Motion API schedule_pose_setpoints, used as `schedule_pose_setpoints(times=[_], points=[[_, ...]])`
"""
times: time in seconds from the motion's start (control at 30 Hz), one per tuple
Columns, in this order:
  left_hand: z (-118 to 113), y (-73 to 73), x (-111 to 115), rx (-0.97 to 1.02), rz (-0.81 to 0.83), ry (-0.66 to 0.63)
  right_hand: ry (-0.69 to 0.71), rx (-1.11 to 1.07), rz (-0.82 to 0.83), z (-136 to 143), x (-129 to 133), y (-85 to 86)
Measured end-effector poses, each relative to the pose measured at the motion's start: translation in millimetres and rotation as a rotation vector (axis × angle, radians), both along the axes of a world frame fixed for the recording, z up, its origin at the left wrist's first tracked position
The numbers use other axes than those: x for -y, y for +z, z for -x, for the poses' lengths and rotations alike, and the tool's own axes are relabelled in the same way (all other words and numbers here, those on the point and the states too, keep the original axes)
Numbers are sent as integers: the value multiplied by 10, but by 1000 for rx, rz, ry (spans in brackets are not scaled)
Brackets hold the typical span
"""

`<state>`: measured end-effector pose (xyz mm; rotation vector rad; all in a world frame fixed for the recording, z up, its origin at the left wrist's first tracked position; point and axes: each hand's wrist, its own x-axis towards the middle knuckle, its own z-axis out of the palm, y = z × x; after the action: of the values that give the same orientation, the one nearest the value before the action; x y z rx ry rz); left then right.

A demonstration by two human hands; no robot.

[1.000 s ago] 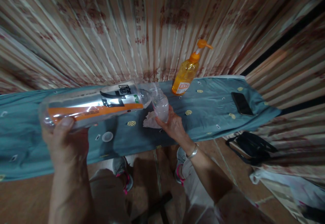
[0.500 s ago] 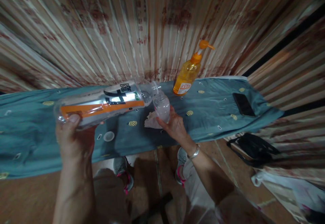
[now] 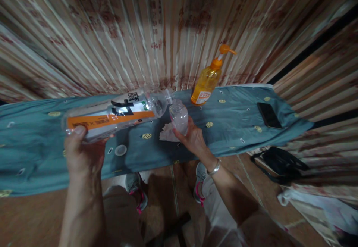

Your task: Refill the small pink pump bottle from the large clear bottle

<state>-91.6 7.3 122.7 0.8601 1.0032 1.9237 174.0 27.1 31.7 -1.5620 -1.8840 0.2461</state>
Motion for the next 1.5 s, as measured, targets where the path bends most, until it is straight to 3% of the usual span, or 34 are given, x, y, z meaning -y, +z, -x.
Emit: schedule_pose_setpoints(times=[0.83, 1.5], points=[[-29, 54, -37, -70, -130, 9, -11, 37, -10, -1, -6, -24], [45, 20, -42, -47, -122, 6, 4, 37, 0, 0, -7, -15]])
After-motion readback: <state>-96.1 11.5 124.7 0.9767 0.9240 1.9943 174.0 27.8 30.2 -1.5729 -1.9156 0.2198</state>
